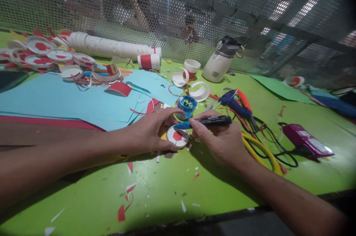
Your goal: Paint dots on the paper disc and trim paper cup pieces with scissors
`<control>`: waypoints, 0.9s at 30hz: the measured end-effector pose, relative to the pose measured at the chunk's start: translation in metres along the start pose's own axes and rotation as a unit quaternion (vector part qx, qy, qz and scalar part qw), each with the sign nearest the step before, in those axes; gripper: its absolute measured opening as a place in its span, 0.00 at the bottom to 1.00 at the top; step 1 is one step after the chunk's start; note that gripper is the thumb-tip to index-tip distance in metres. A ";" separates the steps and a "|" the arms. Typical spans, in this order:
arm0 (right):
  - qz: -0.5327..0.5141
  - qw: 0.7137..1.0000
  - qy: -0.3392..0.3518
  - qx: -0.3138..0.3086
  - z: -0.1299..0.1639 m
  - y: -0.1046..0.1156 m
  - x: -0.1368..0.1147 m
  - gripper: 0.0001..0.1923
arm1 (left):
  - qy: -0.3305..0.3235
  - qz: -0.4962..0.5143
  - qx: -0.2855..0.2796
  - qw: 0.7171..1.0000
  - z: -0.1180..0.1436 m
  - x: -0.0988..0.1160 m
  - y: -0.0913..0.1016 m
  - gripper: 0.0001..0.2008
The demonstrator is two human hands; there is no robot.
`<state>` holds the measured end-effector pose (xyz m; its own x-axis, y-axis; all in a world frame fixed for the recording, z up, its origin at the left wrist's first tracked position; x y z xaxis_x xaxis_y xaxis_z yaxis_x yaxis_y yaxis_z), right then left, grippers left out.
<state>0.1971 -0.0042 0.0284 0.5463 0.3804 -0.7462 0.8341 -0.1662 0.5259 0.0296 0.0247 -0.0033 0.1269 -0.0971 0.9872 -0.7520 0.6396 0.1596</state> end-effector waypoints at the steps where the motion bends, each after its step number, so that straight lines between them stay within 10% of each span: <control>1: -0.001 1.000 -0.004 0.017 0.000 0.002 0.000 0.05 | -0.002 0.002 -0.004 1.000 0.000 0.000 0.000 0.36; 27: 0.010 1.000 -0.002 0.007 -0.001 0.000 0.002 0.05 | 0.011 0.049 -0.011 0.999 0.000 -0.005 -0.003 0.36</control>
<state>0.1980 -0.0024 0.0276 0.5629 0.3739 -0.7371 0.8241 -0.1859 0.5351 0.0308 0.0231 -0.0087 0.0684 -0.0162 0.9975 -0.7470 0.6620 0.0620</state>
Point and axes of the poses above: each hand's wrist, its own z-axis away from the middle knuckle, its own y-axis out of the back of the hand, x = y × z, the point moved 4 cm from there along -z, towards the middle knuckle, and after that the axes turned 10 degrees about z, right-handed, at the moved point
